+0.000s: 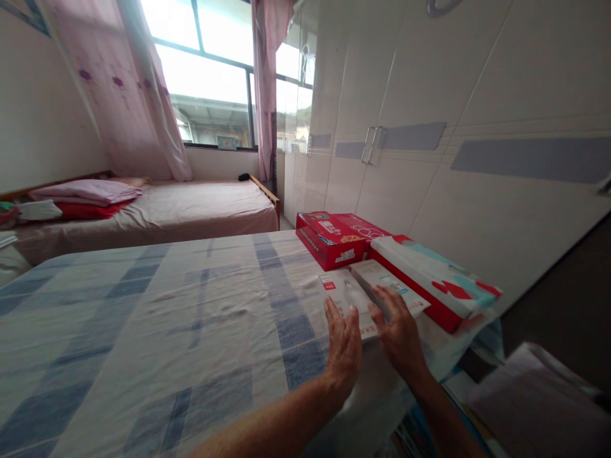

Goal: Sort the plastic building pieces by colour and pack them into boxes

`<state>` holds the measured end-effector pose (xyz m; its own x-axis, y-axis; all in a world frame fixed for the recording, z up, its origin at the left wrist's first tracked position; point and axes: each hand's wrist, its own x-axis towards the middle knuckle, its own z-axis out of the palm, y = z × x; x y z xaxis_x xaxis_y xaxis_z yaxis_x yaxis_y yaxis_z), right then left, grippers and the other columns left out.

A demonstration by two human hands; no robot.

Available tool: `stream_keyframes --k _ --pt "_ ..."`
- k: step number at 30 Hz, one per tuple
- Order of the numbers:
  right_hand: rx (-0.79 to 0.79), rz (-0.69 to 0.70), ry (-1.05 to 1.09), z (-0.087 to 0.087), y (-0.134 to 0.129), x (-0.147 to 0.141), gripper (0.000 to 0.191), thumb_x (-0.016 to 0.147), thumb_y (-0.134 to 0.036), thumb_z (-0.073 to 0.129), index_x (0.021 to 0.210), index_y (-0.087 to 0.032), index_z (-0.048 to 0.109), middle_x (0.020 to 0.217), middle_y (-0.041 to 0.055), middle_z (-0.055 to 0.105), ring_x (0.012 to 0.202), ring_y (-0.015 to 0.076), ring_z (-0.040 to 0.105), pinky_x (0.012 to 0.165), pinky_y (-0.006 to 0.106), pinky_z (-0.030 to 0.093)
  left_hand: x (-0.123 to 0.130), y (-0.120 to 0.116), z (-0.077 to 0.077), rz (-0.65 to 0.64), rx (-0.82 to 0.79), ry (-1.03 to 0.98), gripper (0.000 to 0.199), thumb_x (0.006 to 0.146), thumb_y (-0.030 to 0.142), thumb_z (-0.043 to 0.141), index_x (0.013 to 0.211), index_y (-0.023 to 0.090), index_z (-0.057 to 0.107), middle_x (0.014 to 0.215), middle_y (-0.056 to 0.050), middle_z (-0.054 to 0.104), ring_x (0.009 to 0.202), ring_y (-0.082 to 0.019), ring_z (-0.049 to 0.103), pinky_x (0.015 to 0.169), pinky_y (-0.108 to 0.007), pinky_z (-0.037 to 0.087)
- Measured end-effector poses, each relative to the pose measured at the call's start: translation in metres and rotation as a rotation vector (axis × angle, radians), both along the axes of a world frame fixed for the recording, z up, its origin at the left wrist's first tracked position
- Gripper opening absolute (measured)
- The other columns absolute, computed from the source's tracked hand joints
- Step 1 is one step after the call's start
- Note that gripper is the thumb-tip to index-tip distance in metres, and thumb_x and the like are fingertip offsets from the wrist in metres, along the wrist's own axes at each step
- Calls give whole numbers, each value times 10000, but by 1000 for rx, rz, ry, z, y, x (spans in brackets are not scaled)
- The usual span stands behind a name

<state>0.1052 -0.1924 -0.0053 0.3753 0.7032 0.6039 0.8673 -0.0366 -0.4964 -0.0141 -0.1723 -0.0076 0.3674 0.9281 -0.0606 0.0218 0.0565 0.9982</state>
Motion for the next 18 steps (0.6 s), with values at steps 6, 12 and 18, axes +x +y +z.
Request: stream_keyframes --k 6,12,18 --pt "87 -215 -63 -20 -13 34 425 842 -347 398 1175 -122 535 1216 170 512 1179 272 433 1004 482 350 14 2 -3 12 -59 11 771 879 563 219 1442 97 -24 1521 -60 -98 1364 -105 -100 1110 -227 21" --pt "1 -300 -180 -34 -6 65 405 832 -417 420 1083 -146 587 1212 161 504 1181 287 415 997 477 349 32 4 3 26 -82 33 743 894 497 239 1436 67 -33 1524 -82 -75 1370 -106 -82 1110 -226 17" --pt "-42 -335 -149 -24 -5 62 399 815 -465 434 985 -149 608 1076 153 577 1091 290 470 960 463 366 43 3 4 49 -60 42 750 900 469 244 1425 14 -40 1516 -104 -111 1367 -106 -115 1106 -223 -10"
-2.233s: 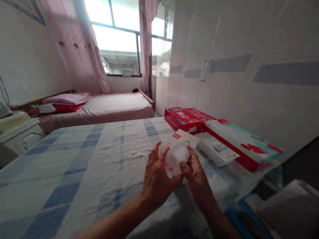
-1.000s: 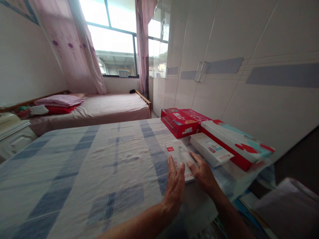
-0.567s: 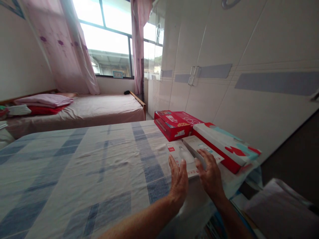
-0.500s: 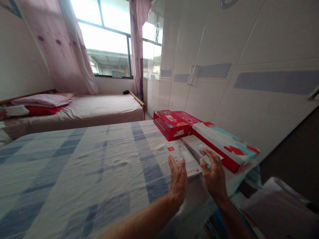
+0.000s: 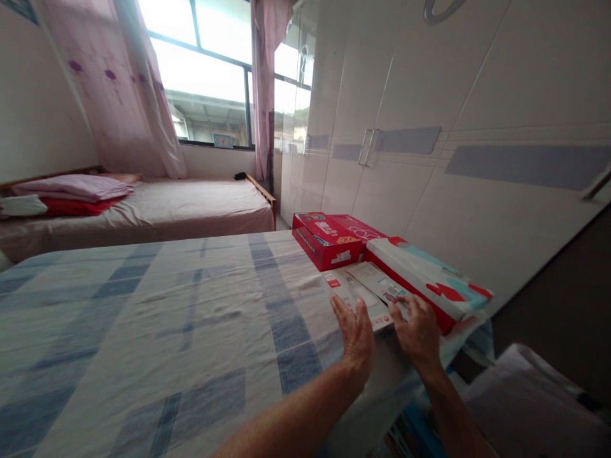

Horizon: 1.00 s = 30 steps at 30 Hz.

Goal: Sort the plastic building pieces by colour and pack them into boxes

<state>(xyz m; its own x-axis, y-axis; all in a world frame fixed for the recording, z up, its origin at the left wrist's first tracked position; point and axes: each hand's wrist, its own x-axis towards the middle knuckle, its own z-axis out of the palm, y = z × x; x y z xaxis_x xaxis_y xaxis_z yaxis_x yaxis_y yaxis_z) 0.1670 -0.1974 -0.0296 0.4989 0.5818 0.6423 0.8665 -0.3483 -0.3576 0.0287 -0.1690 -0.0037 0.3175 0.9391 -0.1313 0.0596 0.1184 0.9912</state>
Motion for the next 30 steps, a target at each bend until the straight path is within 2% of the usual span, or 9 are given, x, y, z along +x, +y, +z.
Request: stream_keyframes --k 6,12,20,23,26,28,30 --pt "-24 -19 1 8 -6 -6 445 818 -485 425 1055 -153 604 1135 143 574 1088 295 487 944 460 378 -1 1 -3 -11 33 -12 741 906 431 252 1416 -14 -49 1511 -130 -121 1365 -107 -124 1098 -205 -20" --pt "-75 31 31 2 -10 3 482 811 -484 431 1124 -153 588 1207 139 527 1163 266 446 1006 430 342 -6 3 -7 -53 57 18 737 908 414 259 1414 -24 -49 1511 -128 -122 1372 -120 -120 1103 -221 -27" --pt "-239 -147 -15 9 -6 -4 583 796 -511 456 1220 -117 523 1259 180 500 1166 317 448 944 455 377 -9 9 -8 -98 41 84 691 912 387 273 1424 16 -6 1518 -131 -62 1377 -125 -80 1110 -225 -3" --pt "-265 -186 -43 10 -7 -2 570 801 -503 452 1225 -129 521 1242 175 514 1133 333 467 904 471 397 -25 12 -6 -96 50 81 699 908 428 273 1430 36 25 1523 -124 -29 1383 -142 -55 1119 -253 19" --pt "-226 -172 -86 13 -9 -3 543 800 -482 467 1200 -122 536 1216 177 522 1120 339 467 918 488 384 -53 22 -2 -63 97 100 718 903 458 276 1433 33 43 1524 -124 8 1393 -164 -12 1128 -300 55" --pt "-120 -137 -121 22 -10 -13 529 799 -471 476 1180 -109 542 1229 189 500 1158 344 429 957 507 349 -77 34 0 -38 163 124 684 900 441 301 1431 53 112 1521 -124 72 1395 -178 47 1125 -324 118" --pt "29 -31 -122 39 -7 -36 500 809 -458 472 1167 -116 539 1262 185 469 1206 328 385 995 507 316 -103 50 1 -17 251 173 604 884 399 357 1389 79 269 1493 -135 210 1374 -202 184 1092 -338 233"
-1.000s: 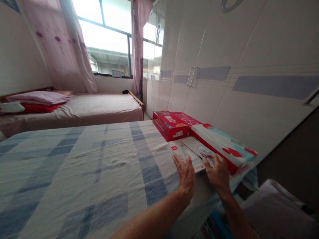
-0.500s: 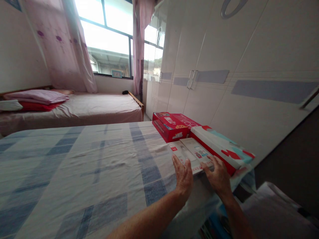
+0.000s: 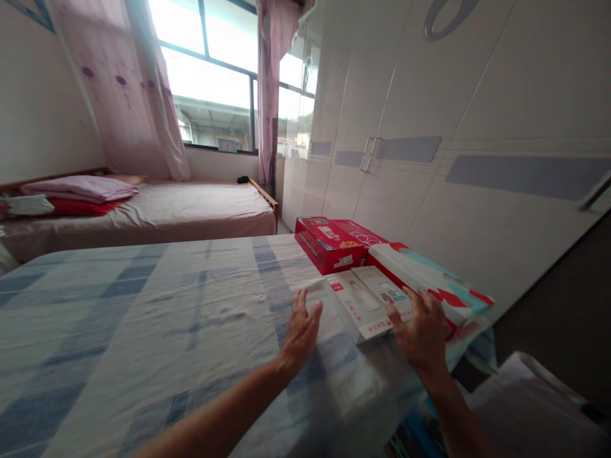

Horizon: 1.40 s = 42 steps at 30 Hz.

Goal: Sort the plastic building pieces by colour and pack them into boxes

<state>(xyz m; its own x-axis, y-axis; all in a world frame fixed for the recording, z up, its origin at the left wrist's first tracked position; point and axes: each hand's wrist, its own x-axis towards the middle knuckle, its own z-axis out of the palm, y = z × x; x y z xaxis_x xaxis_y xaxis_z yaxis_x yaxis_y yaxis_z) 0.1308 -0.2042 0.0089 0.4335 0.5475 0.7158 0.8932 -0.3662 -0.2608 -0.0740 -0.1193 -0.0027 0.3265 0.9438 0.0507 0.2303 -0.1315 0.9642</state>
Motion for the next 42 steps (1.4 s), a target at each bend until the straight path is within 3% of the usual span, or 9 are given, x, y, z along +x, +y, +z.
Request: stream_keyframes --k 3,5,7,10,13,16,20,27,42 --pt "122 387 126 28 19 -58 378 839 -369 456 1148 -166 537 1254 124 488 1189 237 425 1017 429 329 -41 26 2 -16 130 102 444 859 339 401 1218 96 498 1256 -147 539 1118 -208 532 911 -312 429" --pt "97 683 313 39 44 -102 293 829 -301 474 1077 -180 573 1147 85 556 1061 180 523 908 331 433 -68 41 3 4 230 221 327 852 313 406 1038 129 602 992 -95 661 882 -180 618 779 -278 461" --pt "-24 870 549 40 75 -142 250 829 -262 463 1024 -181 599 1026 57 613 851 133 597 742 257 486 -91 53 2 53 323 385 273 859 299 392 869 160 627 780 -45 662 733 -158 614 682 -251 438" --pt "-139 932 679 22 122 -187 205 825 -243 468 910 -165 637 848 32 654 714 112 597 690 224 461 -116 64 -8 109 424 592 274 872 281 369 755 175 593 661 -20 620 646 -149 589 607 -233 387" --pt "-179 942 637 -6 150 -213 215 847 -236 438 834 -174 643 809 30 657 744 118 589 711 218 426 -127 70 -22 86 486 655 240 871 246 375 808 174 594 756 -43 651 710 -159 608 625 -232 387" --pt "-186 971 589 -28 159 -220 233 853 -217 427 748 -173 630 813 48 646 798 134 577 753 231 398 -129 71 -29 34 529 641 207 850 215 415 924 176 604 940 -70 665 866 -179 620 714 -237 412" --pt "-228 1042 552 -39 159 -212 288 879 -231 385 708 -179 611 775 40 626 767 132 563 738 232 384 -128 69 -28 6 563 589 236 846 198 419 1001 204 597 1074 -51 637 974 -180 597 810 -243 422" --pt "-269 1126 521 -37 162 -203 321 895 -275 340 719 -184 593 752 21 601 735 124 546 696 218 376 -127 65 -28 26 595 602 221 833 178 430 983 211 589 1051 -36 640 942 -183 605 788 -247 435" --pt "-311 1123 531 -29 158 -201 312 879 -290 354 716 -196 603 762 21 620 746 139 562 712 243 390 -128 65 -27 27 593 599 203 827 181 442 963 209 591 1040 -44 644 920 -191 608 772 -256 439"
